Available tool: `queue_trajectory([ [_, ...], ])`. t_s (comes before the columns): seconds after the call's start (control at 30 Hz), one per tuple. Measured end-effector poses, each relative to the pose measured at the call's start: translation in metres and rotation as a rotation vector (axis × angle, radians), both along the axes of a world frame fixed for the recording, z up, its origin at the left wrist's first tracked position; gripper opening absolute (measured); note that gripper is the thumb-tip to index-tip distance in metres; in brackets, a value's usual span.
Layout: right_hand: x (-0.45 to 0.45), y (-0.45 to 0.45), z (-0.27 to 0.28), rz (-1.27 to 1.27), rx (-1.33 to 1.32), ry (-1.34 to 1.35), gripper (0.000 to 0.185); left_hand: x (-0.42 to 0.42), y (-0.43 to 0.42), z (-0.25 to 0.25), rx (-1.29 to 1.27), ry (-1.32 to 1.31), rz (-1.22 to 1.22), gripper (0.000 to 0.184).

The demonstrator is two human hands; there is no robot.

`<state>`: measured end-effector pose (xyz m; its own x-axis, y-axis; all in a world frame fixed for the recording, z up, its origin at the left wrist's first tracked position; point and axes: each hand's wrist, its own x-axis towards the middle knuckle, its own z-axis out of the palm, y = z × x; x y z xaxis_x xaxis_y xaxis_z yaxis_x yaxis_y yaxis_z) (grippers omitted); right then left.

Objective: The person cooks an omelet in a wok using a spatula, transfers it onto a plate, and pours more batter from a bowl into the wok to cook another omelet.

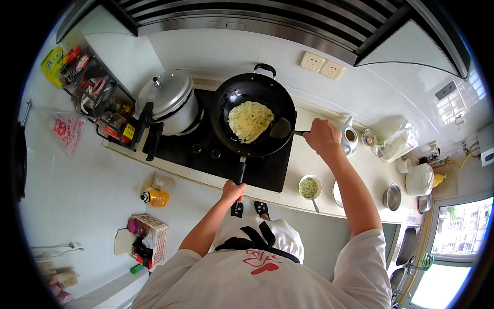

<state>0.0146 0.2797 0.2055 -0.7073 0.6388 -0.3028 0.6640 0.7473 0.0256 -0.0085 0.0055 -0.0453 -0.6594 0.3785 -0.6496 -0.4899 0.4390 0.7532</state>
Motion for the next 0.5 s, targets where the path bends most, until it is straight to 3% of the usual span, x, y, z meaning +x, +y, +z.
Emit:
queue_trajectory([
  [0.17, -0.023, -0.007, 0.018, 0.106, -0.181, -0.182, 0.030, 0.000, -0.001, -0.007, 0.014, 0.000, 0.000, 0.027],
  [0.27, -0.043, -0.027, 0.023, 0.001, -0.418, -0.243, 0.031, 0.001, 0.001, -0.003, -0.004, 0.016, -0.007, 0.027],
  [0.5, -0.059, -0.036, -0.004, 0.086, -0.352, -0.303, 0.023, 0.002, 0.001, -0.013, 0.011, 0.005, 0.006, 0.028],
])
